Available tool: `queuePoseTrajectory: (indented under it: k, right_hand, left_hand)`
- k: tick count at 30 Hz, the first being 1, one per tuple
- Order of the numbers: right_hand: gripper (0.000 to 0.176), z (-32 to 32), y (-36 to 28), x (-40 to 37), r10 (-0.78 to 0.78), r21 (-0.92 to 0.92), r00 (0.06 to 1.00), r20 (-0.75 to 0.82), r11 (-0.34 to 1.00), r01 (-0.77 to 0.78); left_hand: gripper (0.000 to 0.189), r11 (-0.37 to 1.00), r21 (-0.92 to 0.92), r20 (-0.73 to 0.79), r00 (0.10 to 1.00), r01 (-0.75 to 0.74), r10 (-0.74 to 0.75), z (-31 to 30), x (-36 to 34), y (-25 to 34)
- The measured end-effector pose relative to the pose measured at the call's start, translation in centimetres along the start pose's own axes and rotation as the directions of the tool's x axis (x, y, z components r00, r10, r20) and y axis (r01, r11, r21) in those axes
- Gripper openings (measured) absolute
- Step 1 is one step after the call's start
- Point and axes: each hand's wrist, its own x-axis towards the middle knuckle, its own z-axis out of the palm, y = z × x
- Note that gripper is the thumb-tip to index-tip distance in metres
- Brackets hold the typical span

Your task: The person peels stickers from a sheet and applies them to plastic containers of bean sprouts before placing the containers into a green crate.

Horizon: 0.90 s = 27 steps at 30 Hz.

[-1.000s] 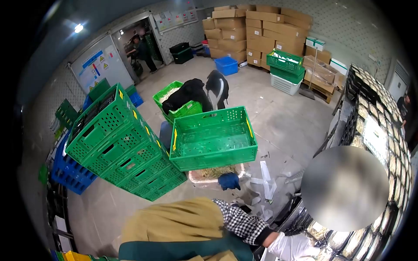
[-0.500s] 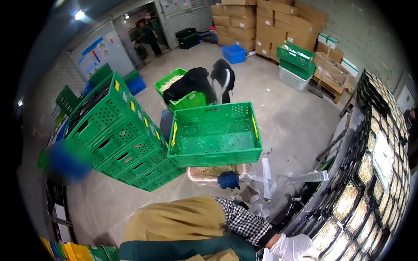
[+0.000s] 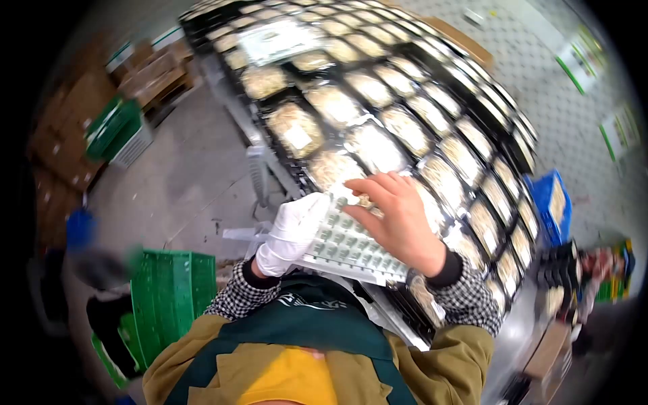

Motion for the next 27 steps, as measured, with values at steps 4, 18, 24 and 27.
queuePoseTrajectory:
  k: [4,18,24,27]
  right_hand:
    - [0.021,0.5,-0.5,-1.3,-0.015,-0.137,0.992,-0.123,0.991,-0.002]
    - [0.011,-2.6,-2.2,-19.0,0.689,0.357,0.241,-0.684,0.603,-0.713]
    - [0.034,3.1,1.7,-28.7,0.806,0.485,-0.035,-0.591,0.321,-0.814]
    - [0.038,4.0,1.6,-27.5,0.667,0.001,0.153,-0.729,0.225,-0.974]
  left_hand:
    - [0.018,0.991,-0.037,0.151,0.981,0.126,-0.119,1.1,0.9,2.2]
    - [0.018,0.883,-0.074,0.566,0.749,0.464,-0.346,2.4,3.1,-1.0]
    - [0.016,0.828,-0.258,0.444,0.822,0.498,-0.356,1.6,4.8,-0.7]
    - [0.016,0.836,-0.280,0.447,0.834,0.473,-0.323,2.1,4.9,-1.0]
